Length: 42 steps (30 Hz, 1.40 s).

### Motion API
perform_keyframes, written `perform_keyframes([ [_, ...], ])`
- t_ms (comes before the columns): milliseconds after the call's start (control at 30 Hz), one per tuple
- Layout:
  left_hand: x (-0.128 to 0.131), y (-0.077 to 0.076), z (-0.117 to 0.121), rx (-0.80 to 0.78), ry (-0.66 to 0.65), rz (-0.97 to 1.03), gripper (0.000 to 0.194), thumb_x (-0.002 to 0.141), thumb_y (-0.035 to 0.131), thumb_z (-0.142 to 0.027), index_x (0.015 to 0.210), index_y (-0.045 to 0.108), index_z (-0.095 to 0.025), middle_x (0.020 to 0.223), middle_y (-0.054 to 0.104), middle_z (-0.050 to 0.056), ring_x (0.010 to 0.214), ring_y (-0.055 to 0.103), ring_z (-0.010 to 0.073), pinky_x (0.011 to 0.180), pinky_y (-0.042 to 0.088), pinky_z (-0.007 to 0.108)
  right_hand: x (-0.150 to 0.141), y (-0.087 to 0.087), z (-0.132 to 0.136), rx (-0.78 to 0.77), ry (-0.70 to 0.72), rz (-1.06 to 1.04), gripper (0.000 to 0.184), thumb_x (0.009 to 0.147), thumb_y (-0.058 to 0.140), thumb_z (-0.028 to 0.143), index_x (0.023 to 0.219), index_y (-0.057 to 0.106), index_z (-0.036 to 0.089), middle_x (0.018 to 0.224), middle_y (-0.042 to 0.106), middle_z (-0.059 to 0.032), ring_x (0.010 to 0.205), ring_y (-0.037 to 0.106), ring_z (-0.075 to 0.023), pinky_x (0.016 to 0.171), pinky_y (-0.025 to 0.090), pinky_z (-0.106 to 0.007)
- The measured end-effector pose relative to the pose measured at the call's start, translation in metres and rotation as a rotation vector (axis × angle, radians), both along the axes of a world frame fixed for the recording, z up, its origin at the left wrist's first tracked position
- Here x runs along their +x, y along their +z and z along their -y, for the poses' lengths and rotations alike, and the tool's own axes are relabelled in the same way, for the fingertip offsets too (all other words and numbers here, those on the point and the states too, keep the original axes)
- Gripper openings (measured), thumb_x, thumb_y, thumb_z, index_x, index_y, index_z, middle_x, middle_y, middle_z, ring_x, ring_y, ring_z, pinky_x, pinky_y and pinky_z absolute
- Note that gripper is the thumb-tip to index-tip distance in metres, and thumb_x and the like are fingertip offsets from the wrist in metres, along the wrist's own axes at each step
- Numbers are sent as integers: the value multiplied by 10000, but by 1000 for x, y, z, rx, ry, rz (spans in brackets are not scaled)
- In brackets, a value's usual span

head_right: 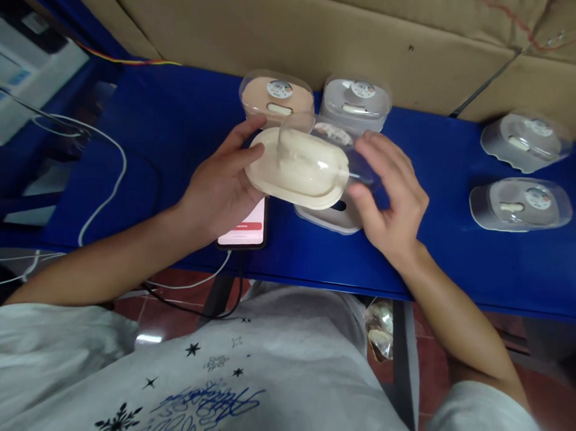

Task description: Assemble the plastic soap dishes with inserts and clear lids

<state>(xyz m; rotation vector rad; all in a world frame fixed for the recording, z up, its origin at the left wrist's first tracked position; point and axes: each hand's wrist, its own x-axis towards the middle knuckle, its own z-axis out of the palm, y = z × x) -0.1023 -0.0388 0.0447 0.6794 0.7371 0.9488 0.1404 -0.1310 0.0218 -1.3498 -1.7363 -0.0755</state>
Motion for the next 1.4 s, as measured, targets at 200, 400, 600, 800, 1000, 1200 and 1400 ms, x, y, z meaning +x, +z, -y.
perform_keyframes([
  [200,-1,5,6,-60,-33,96,197,1057,631,-199,1229,660,-290,1199,790,-44,1396,651,236,862,624,281,-4,-3,0,-82,98,113,607,1036,596,595,1622,479,492,1620,586,-40,1533,499,-459,1248,378,-787],
  [400,3,9,9,-51,-139,96,214,1122,549,-366,1128,739,-269,1316,793,-32,1495,579,231,984,633,283,-9,-6,0,-206,65,148,632,988,620,683,1568,553,444,1563,625,-57,1513,522,-454,1270,385,-751],
  [600,5,10,8,-96,-208,71,174,1076,627,-411,1126,762,-313,1224,830,-46,1495,588,236,1071,617,304,-12,-10,-3,-54,172,115,594,962,753,548,1524,587,453,1519,653,-44,1454,589,-404,1250,452,-678],
  [800,7,8,7,-179,-128,85,327,1159,468,-375,1119,744,-203,1142,835,6,1403,658,225,1015,630,307,-7,-4,-2,-96,10,95,527,1019,596,644,1505,586,440,1530,657,-40,1449,596,-407,1213,482,-704],
  [1000,1,4,-4,-110,-61,15,120,1061,626,-250,1104,737,-233,1060,835,7,1418,633,251,1030,598,330,31,-8,-19,-123,-78,12,420,1053,568,604,1447,616,468,1512,667,-25,1423,606,-371,1175,507,-659],
  [1200,-4,10,-25,-113,5,16,390,1020,620,-204,1372,695,-356,1167,843,-55,1534,533,246,1120,536,358,58,-20,-33,-324,-21,93,436,1015,633,633,1377,672,392,1498,685,-70,1413,596,-373,1203,475,-649],
  [1400,-7,11,-32,-20,43,14,225,1031,595,-212,1068,758,-363,1023,843,-69,1529,528,238,1066,551,346,39,1,-15,-389,86,251,474,1106,436,574,1568,506,501,1634,586,6,1522,528,-384,1285,320,-744],
])
